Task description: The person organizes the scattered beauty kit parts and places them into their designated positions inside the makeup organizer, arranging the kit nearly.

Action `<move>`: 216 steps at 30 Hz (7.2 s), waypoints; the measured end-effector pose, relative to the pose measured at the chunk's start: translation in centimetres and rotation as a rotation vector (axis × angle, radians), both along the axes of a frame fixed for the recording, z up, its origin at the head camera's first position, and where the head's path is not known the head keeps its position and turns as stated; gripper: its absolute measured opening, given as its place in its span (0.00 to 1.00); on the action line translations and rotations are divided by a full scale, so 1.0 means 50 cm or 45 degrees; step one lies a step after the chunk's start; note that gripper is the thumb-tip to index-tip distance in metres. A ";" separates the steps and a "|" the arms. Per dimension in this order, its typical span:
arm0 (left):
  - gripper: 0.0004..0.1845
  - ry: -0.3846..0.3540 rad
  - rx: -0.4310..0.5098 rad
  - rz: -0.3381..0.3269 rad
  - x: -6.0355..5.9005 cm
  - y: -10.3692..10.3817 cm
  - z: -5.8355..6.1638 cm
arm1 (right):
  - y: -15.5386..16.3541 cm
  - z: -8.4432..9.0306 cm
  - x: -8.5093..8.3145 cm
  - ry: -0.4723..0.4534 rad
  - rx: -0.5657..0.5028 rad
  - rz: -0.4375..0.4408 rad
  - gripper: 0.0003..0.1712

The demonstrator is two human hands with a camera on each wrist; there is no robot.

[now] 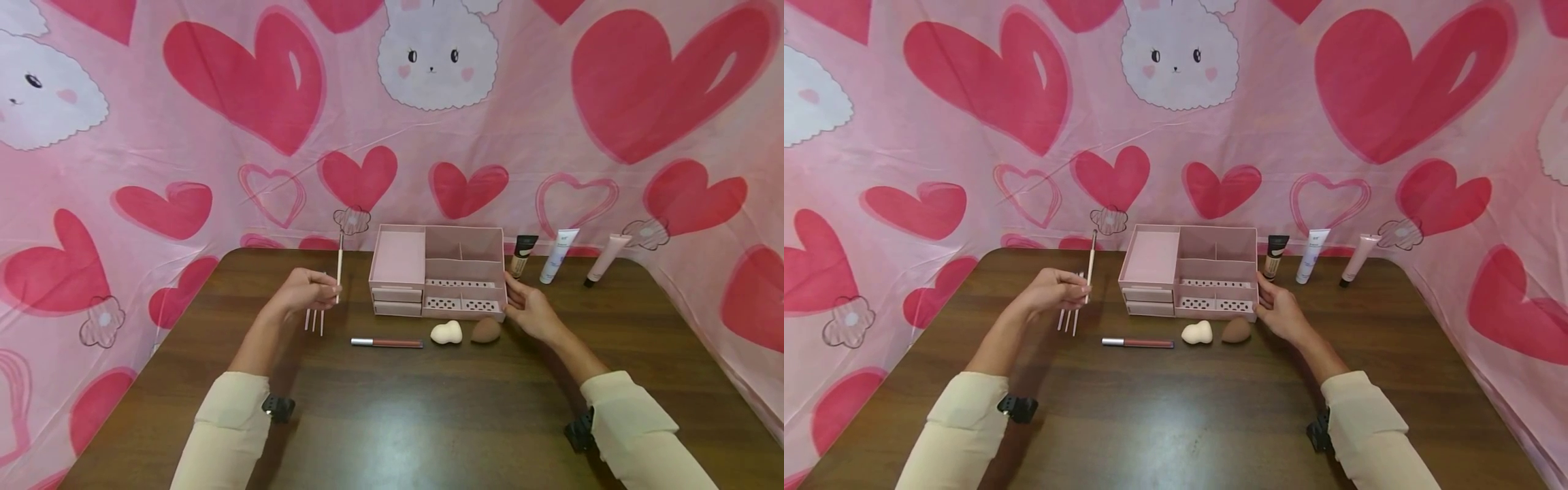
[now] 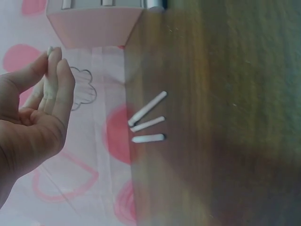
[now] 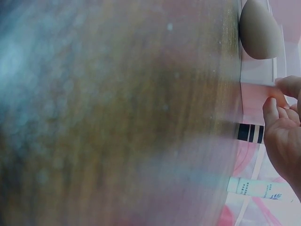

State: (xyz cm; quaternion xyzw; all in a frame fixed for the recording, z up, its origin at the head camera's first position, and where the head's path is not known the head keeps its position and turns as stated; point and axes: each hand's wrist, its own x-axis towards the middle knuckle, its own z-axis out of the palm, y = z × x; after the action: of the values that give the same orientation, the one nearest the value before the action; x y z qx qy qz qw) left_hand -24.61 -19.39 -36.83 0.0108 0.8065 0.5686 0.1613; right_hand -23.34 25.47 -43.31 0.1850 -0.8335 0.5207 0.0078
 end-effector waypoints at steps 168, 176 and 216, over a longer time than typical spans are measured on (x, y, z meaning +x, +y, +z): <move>0.23 -0.042 0.248 -0.149 -0.067 0.187 0.090 | 0.000 -0.005 0.000 -0.017 0.065 -0.035 0.39; 0.24 0.030 0.243 -0.006 -0.065 0.121 0.093 | 0.003 0.001 -0.002 0.016 0.051 -0.025 0.39; 0.21 0.099 -0.355 0.348 -0.007 -0.088 -0.043 | 0.008 -0.004 0.000 -0.002 0.061 -0.012 0.40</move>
State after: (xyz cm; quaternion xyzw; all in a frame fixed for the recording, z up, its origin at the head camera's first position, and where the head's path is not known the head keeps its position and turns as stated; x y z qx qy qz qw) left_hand -24.96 -23.78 -38.99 -0.0991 0.8770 0.4674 0.0511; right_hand -23.32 25.86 -43.51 0.1807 -0.8465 0.5008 0.0053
